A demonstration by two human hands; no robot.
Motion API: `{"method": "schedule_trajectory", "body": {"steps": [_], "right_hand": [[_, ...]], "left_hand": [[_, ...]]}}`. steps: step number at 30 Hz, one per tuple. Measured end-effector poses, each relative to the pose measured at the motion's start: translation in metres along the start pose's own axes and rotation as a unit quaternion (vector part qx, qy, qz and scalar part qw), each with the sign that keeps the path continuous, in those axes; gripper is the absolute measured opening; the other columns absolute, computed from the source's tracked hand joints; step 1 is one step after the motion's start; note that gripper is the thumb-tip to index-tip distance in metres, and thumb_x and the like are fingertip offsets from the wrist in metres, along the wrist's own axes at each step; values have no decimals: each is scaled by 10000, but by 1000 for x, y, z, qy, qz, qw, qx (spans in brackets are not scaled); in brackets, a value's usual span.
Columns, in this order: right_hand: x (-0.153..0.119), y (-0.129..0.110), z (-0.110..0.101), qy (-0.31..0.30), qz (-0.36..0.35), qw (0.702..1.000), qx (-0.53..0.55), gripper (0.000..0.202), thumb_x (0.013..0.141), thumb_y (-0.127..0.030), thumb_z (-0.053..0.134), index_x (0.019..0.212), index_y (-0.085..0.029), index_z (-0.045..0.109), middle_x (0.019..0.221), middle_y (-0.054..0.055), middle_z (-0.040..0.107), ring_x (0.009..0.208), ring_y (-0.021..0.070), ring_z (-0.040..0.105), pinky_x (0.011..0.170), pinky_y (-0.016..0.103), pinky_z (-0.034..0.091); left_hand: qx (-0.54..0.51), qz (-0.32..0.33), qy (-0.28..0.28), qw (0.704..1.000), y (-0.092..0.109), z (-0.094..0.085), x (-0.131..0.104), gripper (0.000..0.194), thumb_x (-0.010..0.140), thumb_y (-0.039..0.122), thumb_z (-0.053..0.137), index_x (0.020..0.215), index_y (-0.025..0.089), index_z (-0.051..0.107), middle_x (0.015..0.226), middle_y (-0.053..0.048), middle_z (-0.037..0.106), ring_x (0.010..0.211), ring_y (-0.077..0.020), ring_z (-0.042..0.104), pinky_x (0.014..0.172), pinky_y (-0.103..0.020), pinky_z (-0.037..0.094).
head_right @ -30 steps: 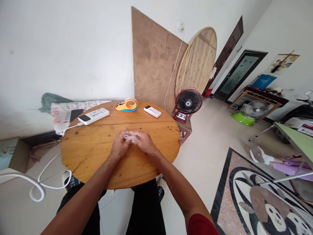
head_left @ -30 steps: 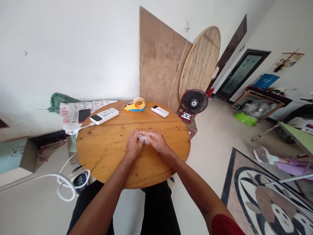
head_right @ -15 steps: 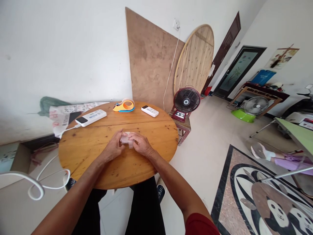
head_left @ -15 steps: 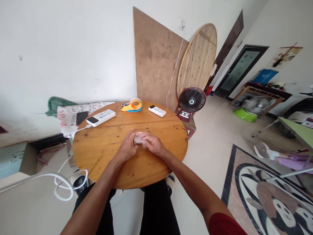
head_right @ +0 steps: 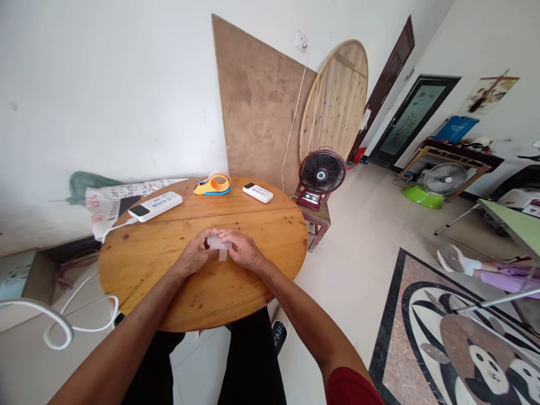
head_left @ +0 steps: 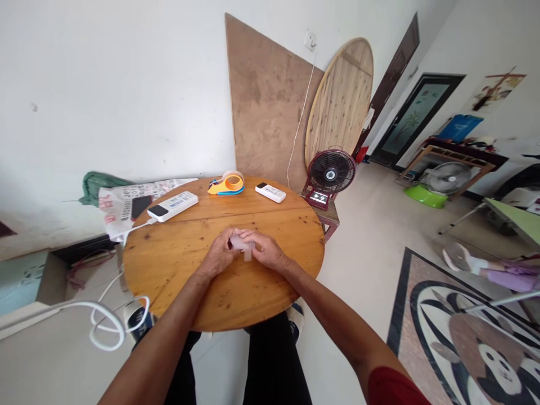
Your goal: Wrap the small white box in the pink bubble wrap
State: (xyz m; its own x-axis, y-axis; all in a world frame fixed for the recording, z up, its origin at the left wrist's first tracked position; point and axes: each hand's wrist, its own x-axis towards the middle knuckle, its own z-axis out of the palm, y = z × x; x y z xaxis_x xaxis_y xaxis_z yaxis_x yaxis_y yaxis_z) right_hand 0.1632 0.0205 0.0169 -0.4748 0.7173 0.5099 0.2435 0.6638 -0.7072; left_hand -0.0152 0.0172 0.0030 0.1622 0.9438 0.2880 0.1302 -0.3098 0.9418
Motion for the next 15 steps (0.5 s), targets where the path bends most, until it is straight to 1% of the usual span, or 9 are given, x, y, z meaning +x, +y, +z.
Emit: {"method": "schedule_trajectory", "body": {"steps": [2,3,5,7,8,10,13,14,15], "right_hand": [[8,-2,-7,16,81,995,61,178,822,-211,554,976,-191,642,1107,63,687,1102,187,624,973,332,472],[13,-3,-10,11,121,988,94,188,814,-244,585,980,-181,645,1062,52,693,1034,185,641,917,313,493],[21,-3,-18,-28,181,969,165,275,778,-295,655,1019,-163,641,1005,36,695,938,172,646,835,281,505],[27,-1,-22,-74,209,948,228,409,711,-314,740,1072,-158,626,995,27,692,908,164,640,811,269,504],[28,2,-22,-86,217,940,247,466,676,-315,776,1086,-160,619,996,25,690,903,162,639,806,267,504],[29,9,-19,-77,235,935,255,507,626,-320,818,1066,-163,622,972,16,690,871,157,638,786,265,504],[29,20,-11,-40,254,927,272,473,614,-367,828,1000,-166,641,927,2,692,829,155,639,785,283,506],[29,22,-9,-31,256,923,285,478,608,-380,833,994,-169,646,922,-1,694,828,157,641,798,293,508],[29,23,-7,-25,258,919,297,486,600,-390,838,993,-173,651,918,-4,697,829,160,643,808,301,508]], "left_hand": [[-16,-49,1,999,9,-1,3,396,644,356,681,992,182,605,895,-22,665,778,-164,602,706,-286,497],[-16,-81,-3,997,13,-2,5,383,648,374,684,969,174,621,845,-14,665,739,-157,597,667,-272,488],[-22,-146,-4,989,18,-3,11,386,648,407,677,940,158,643,756,-6,655,633,-140,569,559,-245,449],[-33,-200,-5,979,20,-4,16,420,651,438,653,950,142,651,691,-4,637,547,-132,534,476,-235,405],[-33,-216,-8,976,20,-4,18,436,662,456,634,960,138,652,669,-5,630,521,-134,524,454,-236,393],[4,-211,-8,978,19,-4,20,443,713,499,581,958,138,658,647,-14,626,512,-149,529,449,-246,389],[144,-132,37,980,18,-6,17,457,808,552,484,887,152,690,680,-50,658,608,-190,577,540,-277,420],[176,-102,51,978,18,-6,16,472,829,561,464,870,156,701,709,-62,675,665,-206,595,590,-289,432],[179,-79,51,979,18,-7,15,482,844,565,453,871,157,709,745,-68,691,723,-219,611,640,-297,443]]}}
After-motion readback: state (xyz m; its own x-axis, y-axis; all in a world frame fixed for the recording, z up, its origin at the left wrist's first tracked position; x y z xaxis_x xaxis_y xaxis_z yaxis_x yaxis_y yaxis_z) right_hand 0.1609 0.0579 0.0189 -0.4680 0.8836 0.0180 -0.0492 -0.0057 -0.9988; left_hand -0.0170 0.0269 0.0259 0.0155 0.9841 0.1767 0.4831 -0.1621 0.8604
